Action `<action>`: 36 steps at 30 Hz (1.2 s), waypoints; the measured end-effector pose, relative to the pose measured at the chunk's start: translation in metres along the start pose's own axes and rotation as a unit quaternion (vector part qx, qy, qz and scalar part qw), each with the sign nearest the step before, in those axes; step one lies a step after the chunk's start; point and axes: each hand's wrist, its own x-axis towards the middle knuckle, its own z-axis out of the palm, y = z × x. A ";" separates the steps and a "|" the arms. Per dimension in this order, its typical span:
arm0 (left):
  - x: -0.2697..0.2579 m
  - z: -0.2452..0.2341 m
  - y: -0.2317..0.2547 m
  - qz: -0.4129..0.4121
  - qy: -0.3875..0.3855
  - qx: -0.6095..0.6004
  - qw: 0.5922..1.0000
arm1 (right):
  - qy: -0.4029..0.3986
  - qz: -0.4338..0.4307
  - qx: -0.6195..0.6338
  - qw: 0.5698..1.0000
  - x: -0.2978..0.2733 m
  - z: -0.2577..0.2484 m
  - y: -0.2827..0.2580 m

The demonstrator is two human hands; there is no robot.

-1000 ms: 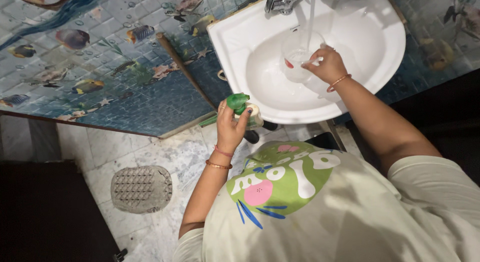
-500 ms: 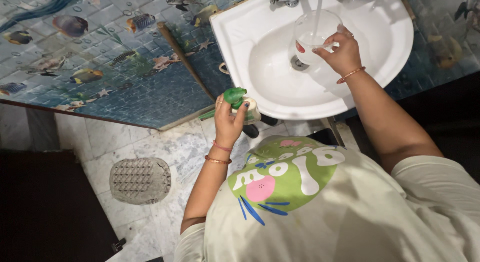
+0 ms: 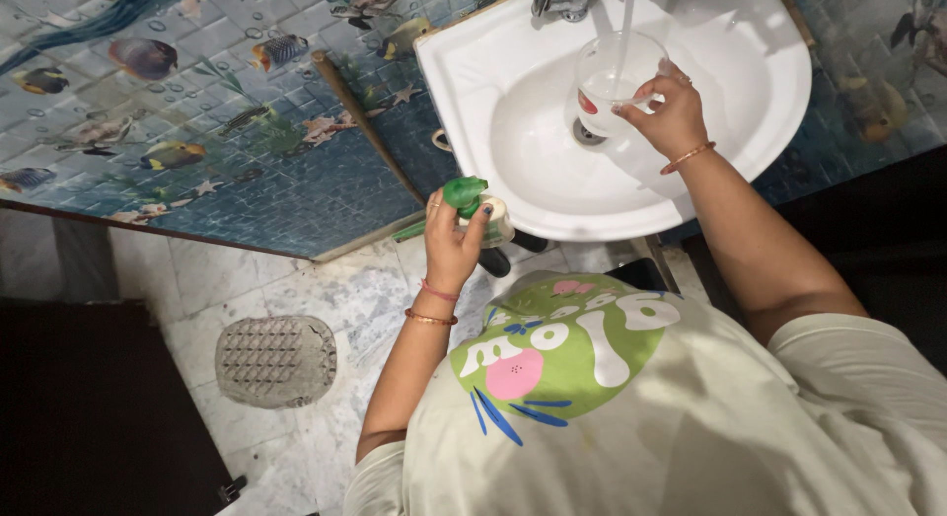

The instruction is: The person scrubs the inside of a white bathroom sink with a cloth, then rinses the cloth under running water. They also pick up a soap dispenser and a clear plastic cup, rinse the cup, and place it back in the sink.

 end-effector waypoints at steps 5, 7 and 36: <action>0.000 0.000 0.000 0.006 0.005 0.003 1.000 | 0.000 0.002 -0.004 1.000 0.001 0.001 0.002; 0.000 -0.001 0.000 0.007 0.004 0.006 1.000 | -0.003 0.009 -0.005 1.000 0.001 0.002 0.002; -0.001 0.001 -0.002 0.001 0.005 0.005 1.000 | 0.004 -0.020 -0.015 1.000 -0.001 0.001 0.004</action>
